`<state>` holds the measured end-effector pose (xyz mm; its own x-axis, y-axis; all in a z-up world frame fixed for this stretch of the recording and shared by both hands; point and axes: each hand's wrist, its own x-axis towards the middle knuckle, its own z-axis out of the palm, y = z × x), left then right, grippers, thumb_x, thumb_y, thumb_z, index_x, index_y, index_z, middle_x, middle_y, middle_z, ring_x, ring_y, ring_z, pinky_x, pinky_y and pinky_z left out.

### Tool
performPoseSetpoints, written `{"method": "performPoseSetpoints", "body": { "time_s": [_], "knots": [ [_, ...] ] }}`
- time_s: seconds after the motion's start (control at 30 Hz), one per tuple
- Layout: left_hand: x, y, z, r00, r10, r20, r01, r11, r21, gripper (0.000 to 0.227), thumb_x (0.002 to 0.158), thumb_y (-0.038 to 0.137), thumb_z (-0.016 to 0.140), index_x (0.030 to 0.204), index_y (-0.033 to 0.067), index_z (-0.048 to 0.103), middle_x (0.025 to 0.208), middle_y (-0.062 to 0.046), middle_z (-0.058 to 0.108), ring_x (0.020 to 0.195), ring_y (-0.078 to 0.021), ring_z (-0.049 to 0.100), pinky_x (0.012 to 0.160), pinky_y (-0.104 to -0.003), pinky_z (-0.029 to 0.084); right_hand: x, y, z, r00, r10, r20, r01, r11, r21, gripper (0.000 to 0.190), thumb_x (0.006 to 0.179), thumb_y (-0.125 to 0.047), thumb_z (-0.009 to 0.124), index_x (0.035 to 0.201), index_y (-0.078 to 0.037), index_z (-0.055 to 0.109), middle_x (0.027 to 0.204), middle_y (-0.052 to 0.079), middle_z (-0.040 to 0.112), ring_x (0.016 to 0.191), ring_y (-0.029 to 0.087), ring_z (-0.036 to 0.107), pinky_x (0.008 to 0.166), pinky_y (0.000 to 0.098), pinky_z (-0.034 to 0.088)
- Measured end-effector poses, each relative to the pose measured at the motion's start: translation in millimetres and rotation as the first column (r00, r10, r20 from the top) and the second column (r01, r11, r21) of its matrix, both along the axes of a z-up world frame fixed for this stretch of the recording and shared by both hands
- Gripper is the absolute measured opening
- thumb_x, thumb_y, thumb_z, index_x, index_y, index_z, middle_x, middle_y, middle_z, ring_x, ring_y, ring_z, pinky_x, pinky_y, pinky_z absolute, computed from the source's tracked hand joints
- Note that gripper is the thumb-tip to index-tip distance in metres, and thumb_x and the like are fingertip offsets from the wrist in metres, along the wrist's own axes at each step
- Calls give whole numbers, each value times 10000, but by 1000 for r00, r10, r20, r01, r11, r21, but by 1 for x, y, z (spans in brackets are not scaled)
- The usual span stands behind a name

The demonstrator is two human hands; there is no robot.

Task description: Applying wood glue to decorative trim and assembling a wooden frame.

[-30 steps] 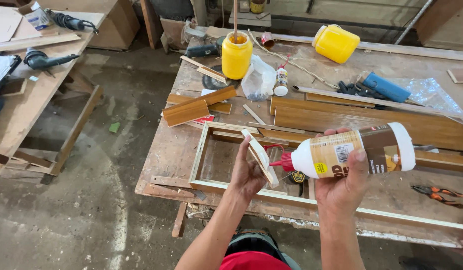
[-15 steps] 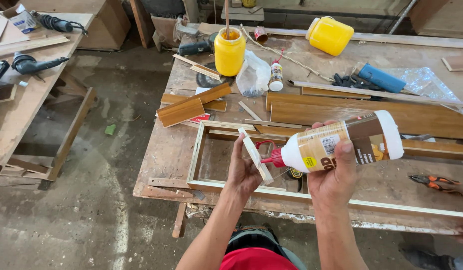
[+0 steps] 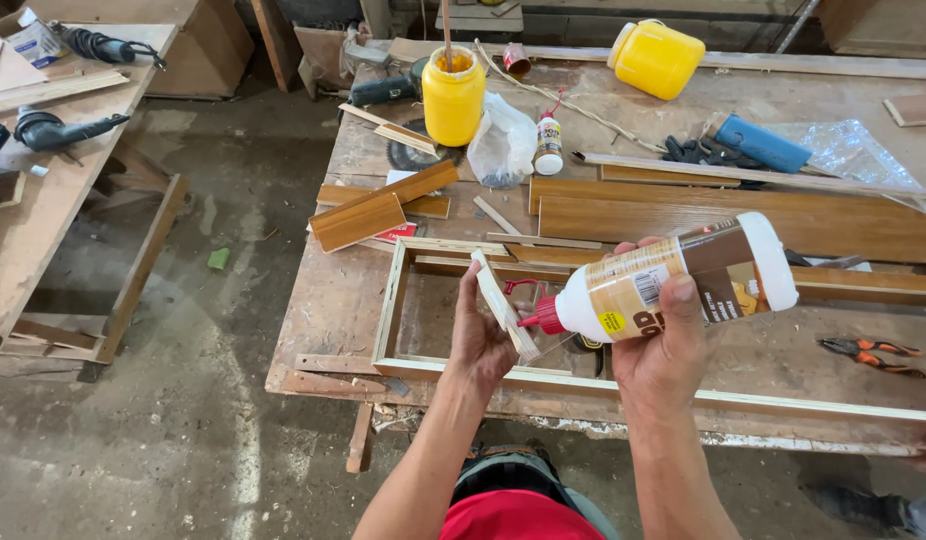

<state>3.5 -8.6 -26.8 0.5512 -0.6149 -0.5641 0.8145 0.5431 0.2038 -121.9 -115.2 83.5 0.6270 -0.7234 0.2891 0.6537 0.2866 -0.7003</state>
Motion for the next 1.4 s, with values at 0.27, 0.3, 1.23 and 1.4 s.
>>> {"method": "performPoseSetpoints", "body": {
  "time_s": [0.27,0.3,1.23,1.4],
  "knots": [
    [3,1,3,997,-7,-80,-3,993,-119,1139,781,600,804,1298,-289,314,803,-176,560,660,-216,629,608,-325,633,-1,-2,-6,1000,-5,-18,5,1000,5,643,887,-420,863,1316,-28,587,1214,90,653,1226,270,658,1082,457,582],
    [3,1,6,997,-25,-74,16,992,-124,1146,754,609,795,1307,-260,291,791,-178,556,638,-219,625,592,-330,635,-1,-4,-7,1000,-5,-19,5,1000,7,641,887,-417,863,1318,-30,587,1213,90,654,1227,272,659,1087,457,584],
    [23,13,10,990,112,-86,-121,986,-116,580,783,533,821,1043,67,591,843,-89,531,644,-182,577,582,-345,603,0,-2,-12,996,-22,89,37,984,-174,698,927,-294,859,1454,-90,448,1210,139,663,1157,308,683,1015,488,611],
    [43,38,5,987,-27,-159,-34,930,-365,527,790,553,814,935,95,598,817,-107,543,701,-205,587,604,-302,579,-15,-33,-28,986,-128,107,102,971,216,602,1010,-370,794,1383,-10,488,1244,149,667,1215,282,689,1091,464,612]
  ]
}}
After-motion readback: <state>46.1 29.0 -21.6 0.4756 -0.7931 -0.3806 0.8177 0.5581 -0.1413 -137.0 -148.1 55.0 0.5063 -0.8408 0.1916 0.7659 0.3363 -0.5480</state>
